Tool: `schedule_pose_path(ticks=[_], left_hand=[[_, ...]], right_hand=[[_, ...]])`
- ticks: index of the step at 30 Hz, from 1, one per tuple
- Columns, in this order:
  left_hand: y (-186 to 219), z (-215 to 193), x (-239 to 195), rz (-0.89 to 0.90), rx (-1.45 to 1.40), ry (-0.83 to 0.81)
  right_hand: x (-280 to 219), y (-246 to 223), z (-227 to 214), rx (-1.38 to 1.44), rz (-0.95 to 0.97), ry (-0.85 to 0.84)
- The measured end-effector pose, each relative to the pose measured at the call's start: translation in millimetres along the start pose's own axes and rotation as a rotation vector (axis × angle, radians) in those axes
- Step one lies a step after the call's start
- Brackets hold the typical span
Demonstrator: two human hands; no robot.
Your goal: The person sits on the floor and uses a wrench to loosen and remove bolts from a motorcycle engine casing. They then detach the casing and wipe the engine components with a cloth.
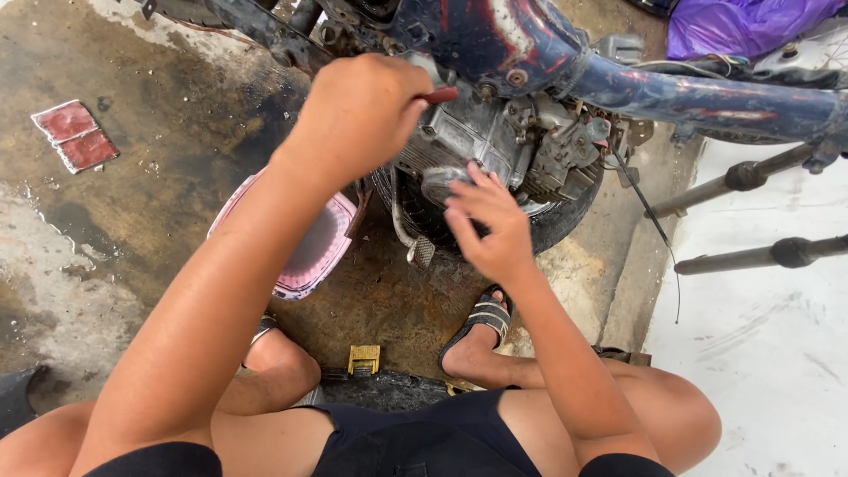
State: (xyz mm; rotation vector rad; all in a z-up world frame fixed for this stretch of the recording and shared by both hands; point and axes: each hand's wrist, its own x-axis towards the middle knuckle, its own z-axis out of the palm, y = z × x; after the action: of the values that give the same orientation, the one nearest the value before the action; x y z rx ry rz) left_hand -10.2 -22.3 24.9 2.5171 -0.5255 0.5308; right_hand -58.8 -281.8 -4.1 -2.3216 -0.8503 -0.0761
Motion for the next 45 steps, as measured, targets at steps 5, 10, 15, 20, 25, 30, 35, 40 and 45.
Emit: schedule_pose_path(ticks=[5, 10, 15, 20, 25, 30, 35, 40, 45], left_hand=[[47.4, 71.3, -7.4, 0.082, 0.357, -0.078], [60.6, 77.6, -10.5, -0.048, 0.265, -0.241], [102.1, 83.3, -17.1, 0.216, 0.305, -0.465], [67.4, 102.5, -24.8, 0.091, 0.317, -0.189], [96.7, 115.5, -28.2, 0.041, 0.194, -0.403], [91.1, 97.2, -19.2, 0.026, 0.298, -0.06], [83.2, 102.1, -16.0, -0.058, 0.268, -0.228], [119.4, 70.9, 1.7, -0.064, 0.38, -0.485], [72.3, 91.8, 3.8, -0.165, 0.391, -0.426]], right_hand=[[3.5, 29.5, -21.1, 0.13, -0.017, 0.321], [-14.8, 72.5, -34.8, 0.177, 0.039, 0.459], [-17.6, 69.7, -55.2, 0.335, 0.141, 0.565], [-25.0, 69.3, -68.5, 0.309, 0.083, 0.578], [-25.1, 74.1, -68.0, 0.42, 0.127, 0.588], [-27.2, 65.8, -76.1, 0.442, 0.106, 0.639], [-29.6, 49.8, -82.4, 0.344, 0.074, 0.561], [-32.2, 42.4, -86.9, 0.37, 0.105, 0.61], [-43.6, 57.4, -87.1, 0.327, 0.066, 0.551]])
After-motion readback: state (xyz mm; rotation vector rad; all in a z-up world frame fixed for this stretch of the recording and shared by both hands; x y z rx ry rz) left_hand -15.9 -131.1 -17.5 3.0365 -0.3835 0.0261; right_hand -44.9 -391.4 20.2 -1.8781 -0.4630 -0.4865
